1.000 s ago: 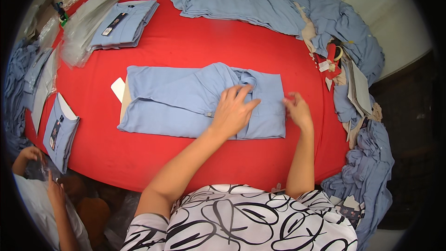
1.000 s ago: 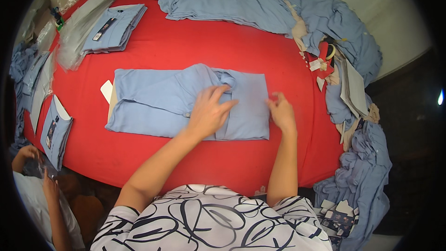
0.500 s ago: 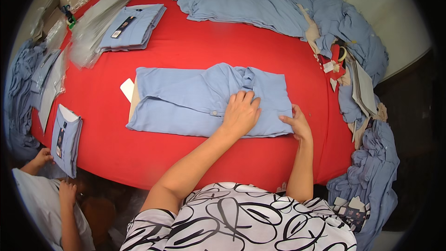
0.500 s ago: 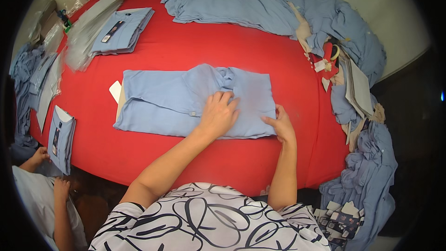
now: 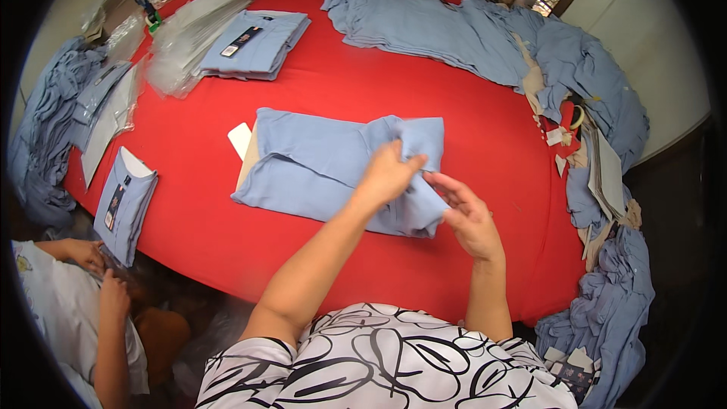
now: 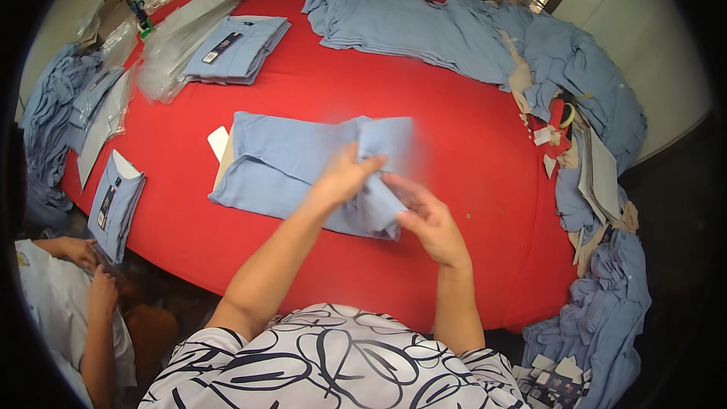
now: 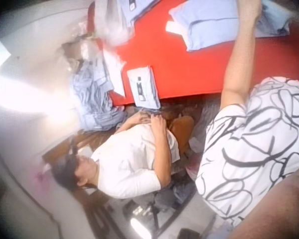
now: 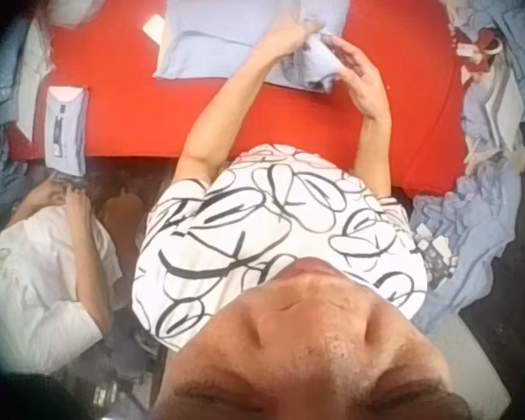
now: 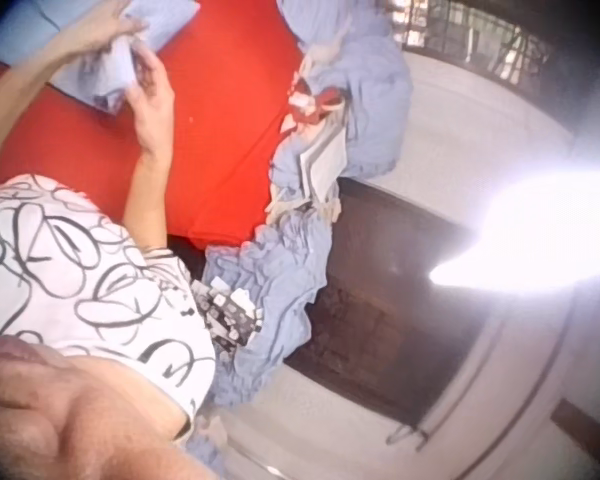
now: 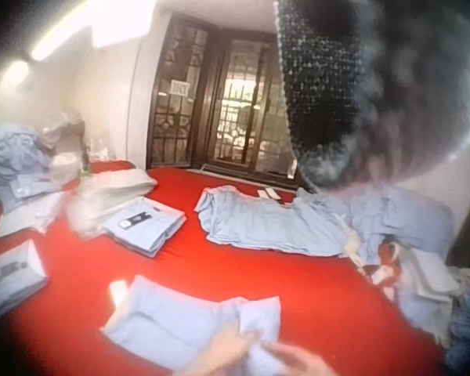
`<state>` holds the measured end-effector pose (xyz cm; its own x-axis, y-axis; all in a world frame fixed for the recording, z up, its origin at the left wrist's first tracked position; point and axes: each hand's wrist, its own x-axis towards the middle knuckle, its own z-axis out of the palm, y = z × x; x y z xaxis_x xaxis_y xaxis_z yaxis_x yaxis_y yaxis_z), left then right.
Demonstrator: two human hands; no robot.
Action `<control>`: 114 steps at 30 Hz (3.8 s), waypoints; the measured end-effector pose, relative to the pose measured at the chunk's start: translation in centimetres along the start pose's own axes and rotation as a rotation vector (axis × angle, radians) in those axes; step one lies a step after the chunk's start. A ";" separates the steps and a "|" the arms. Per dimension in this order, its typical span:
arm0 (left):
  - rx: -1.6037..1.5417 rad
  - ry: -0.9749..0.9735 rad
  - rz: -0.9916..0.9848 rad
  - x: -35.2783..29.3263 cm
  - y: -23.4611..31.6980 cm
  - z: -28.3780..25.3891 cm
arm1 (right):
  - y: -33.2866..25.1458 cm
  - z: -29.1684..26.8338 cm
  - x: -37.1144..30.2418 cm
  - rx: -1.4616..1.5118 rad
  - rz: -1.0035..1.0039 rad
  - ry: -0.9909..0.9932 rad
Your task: The person folds blue button-down shirts on a red table using a cardboard template and places a white tag on the folded garments.
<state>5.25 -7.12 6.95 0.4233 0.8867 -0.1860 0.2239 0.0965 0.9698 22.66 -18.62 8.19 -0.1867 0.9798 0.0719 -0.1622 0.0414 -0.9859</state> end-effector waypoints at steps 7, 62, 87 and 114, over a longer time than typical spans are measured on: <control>0.808 0.438 -0.287 -4.1 -5.8 -21.8 | 0.6 -1.6 -0.7 -0.149 0.232 0.192; 0.757 -0.412 -0.022 12.0 -2.4 -8.1 | 5.0 -6.4 16.0 -0.978 0.041 -0.292; 0.838 0.602 0.503 5.3 -6.6 -11.4 | 1.1 -4.8 9.4 -1.102 0.190 0.242; -0.211 -0.133 -0.237 -10.7 -2.9 -10.6 | 2.4 0.0 -1.5 0.100 0.564 0.094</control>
<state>-9.24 -12.09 7.75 0.4954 0.7629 -0.4154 0.1486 0.3967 0.9058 22.50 -19.98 5.69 -0.1845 0.8582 -0.4790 -0.1545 -0.5066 -0.8482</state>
